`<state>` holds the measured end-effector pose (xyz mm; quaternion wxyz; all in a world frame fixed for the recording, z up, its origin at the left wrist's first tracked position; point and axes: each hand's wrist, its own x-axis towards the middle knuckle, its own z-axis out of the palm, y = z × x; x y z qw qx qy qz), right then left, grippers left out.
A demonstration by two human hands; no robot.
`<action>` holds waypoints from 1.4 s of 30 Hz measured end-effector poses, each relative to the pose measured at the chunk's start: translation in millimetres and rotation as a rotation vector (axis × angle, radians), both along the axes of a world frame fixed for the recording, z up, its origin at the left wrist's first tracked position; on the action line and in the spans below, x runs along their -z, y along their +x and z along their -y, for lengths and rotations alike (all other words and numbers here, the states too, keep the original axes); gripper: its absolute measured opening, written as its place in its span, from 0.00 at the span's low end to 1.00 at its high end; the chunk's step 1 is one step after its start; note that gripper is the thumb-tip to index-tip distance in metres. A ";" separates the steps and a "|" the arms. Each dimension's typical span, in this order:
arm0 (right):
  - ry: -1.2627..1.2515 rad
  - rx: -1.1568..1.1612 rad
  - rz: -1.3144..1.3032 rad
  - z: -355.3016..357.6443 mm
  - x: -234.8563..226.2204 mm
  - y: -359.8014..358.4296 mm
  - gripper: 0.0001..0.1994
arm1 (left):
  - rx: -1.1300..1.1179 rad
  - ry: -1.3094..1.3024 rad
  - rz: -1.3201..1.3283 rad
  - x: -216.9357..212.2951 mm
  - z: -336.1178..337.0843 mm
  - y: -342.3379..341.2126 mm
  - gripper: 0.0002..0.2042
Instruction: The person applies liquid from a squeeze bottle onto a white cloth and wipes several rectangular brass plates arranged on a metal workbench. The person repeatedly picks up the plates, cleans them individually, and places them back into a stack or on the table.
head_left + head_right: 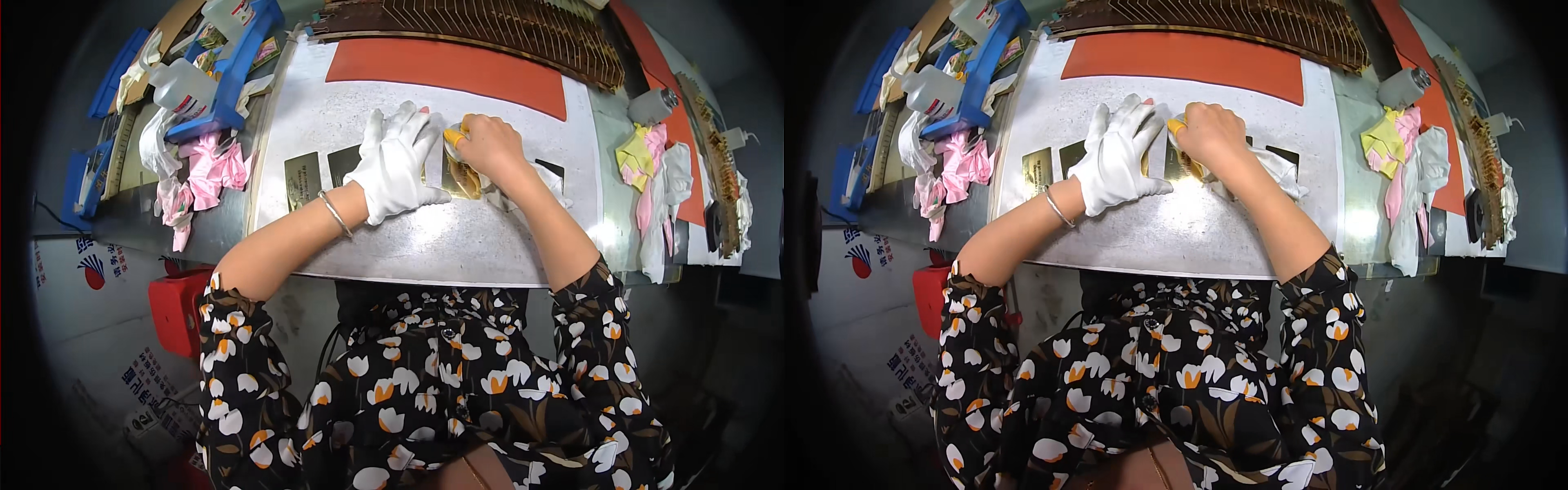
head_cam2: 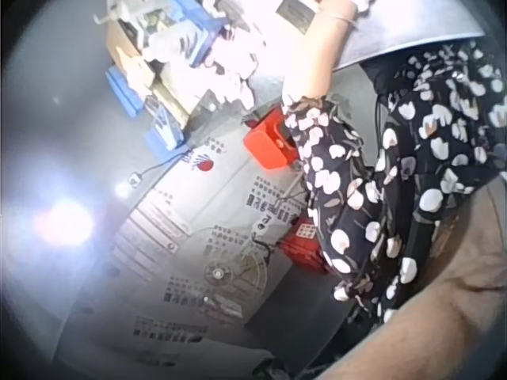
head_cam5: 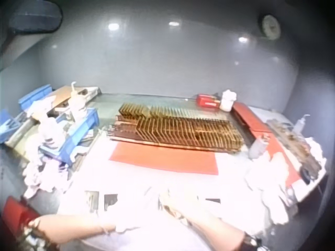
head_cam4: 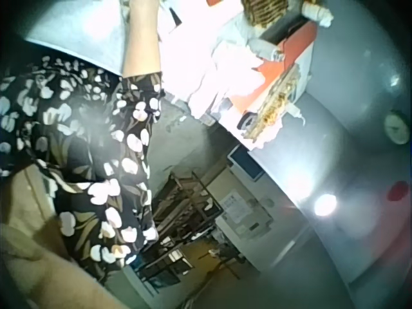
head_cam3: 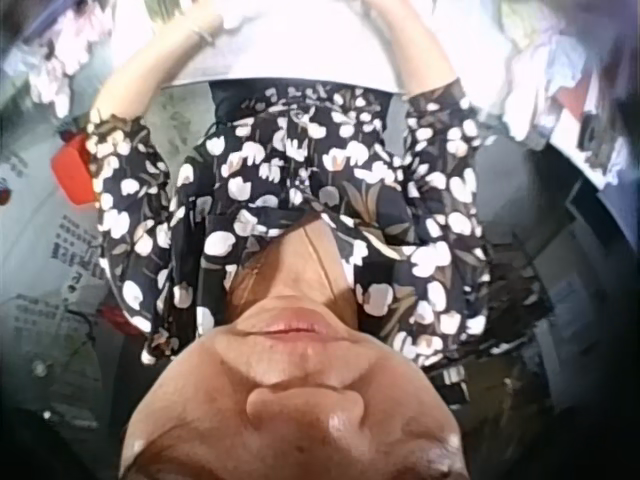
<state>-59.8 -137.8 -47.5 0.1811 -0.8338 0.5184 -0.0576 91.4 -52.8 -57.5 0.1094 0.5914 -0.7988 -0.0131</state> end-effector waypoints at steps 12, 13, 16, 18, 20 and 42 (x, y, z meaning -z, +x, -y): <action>-0.034 -0.006 -0.035 -17.5 5.4 4.0 0.09 | 0.002 0.057 0.023 -2.8 4.1 0.5 0.45; -0.030 -0.003 -0.034 -21.1 4.5 3.2 0.09 | 0.011 0.046 0.019 -1.8 4.1 0.5 0.45; -0.047 -0.002 -0.036 -29.1 4.4 0.5 0.09 | 0.024 0.034 0.039 -0.8 6.0 -0.2 0.45; -0.053 -0.002 -0.037 -35.6 5.6 -2.3 0.10 | 0.041 0.036 0.035 0.9 7.5 -1.0 0.45; -0.075 -0.017 -0.031 -43.8 3.9 -4.9 0.11 | 0.060 0.044 0.096 -3.2 9.0 -0.5 0.44; -0.005 -0.178 0.015 -31.0 -17.9 50.5 0.13 | -0.086 -0.017 -0.001 -5.4 -39.8 60.9 0.46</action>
